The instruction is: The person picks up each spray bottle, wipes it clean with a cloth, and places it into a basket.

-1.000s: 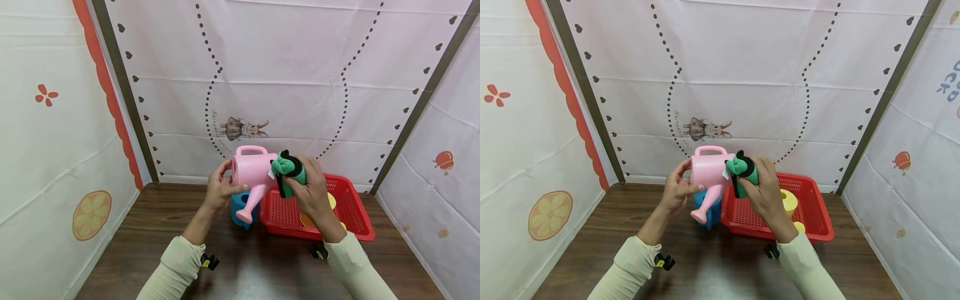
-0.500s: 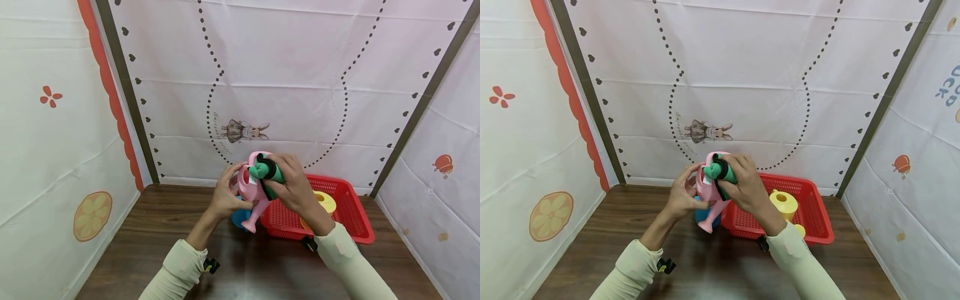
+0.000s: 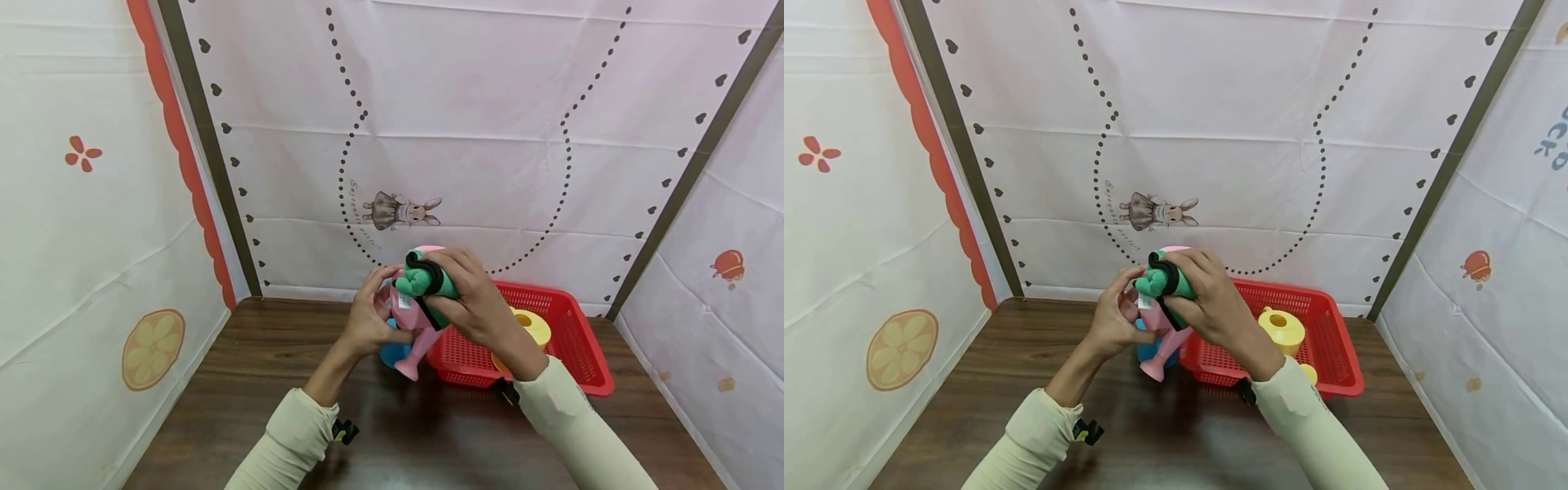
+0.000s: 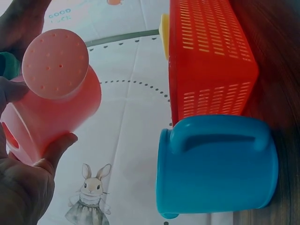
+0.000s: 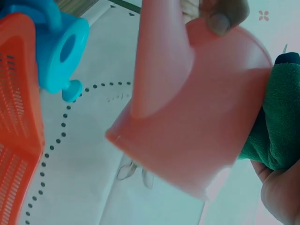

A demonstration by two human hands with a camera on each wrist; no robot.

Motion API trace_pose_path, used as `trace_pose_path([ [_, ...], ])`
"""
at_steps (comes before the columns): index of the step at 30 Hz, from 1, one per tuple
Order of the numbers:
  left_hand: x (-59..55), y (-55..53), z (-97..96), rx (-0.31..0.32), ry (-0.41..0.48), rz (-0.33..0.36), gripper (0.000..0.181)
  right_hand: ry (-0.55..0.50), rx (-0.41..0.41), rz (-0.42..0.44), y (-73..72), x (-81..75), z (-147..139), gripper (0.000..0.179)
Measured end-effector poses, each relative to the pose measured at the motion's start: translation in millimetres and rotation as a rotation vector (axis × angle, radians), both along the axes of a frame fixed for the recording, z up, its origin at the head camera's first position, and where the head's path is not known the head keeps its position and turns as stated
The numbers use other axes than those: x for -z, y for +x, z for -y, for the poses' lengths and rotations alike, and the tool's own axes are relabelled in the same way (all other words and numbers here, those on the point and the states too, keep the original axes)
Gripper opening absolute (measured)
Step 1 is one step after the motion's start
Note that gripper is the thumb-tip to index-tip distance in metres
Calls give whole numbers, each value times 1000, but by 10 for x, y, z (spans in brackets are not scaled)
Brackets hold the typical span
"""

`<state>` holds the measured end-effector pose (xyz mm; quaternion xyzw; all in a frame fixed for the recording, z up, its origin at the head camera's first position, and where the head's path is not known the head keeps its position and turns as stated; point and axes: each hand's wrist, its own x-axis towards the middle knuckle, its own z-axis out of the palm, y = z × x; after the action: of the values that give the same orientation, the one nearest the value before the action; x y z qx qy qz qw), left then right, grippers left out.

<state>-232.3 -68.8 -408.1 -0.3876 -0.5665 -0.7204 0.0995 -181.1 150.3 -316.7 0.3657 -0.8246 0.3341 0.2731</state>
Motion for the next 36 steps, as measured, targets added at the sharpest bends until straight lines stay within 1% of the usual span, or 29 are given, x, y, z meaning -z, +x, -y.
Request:
trace_pose_path([
  [4,8,10,-1,7,10,3,103,-21,36,25,-51,22,-124,49],
  [7,19,8,11,5,12,-1,103,-35,76,25,-99,39,-243,48],
  [13,10,11,55,-2,4,-23,103,-56,146,55,-160,72,-445,47],
  [18,3,11,101,-2,0,-40,104,-65,199,106,-211,97,-535,46],
  [20,-2,10,111,-6,-9,-38,103,-68,205,113,-213,107,-534,45],
  [22,-6,13,113,-13,-18,-31,102,-68,196,105,-203,112,-508,44],
  [27,-15,12,72,-30,-48,-4,101,-54,136,24,-164,98,-349,45],
  [31,-3,-2,-2,-15,-65,5,103,-35,74,-25,-103,71,-167,48],
  [34,11,-5,-41,-7,-60,6,106,-8,32,-66,-60,48,-39,48],
  [36,16,-6,-51,-28,-73,-5,106,15,8,-103,-42,33,29,47],
])
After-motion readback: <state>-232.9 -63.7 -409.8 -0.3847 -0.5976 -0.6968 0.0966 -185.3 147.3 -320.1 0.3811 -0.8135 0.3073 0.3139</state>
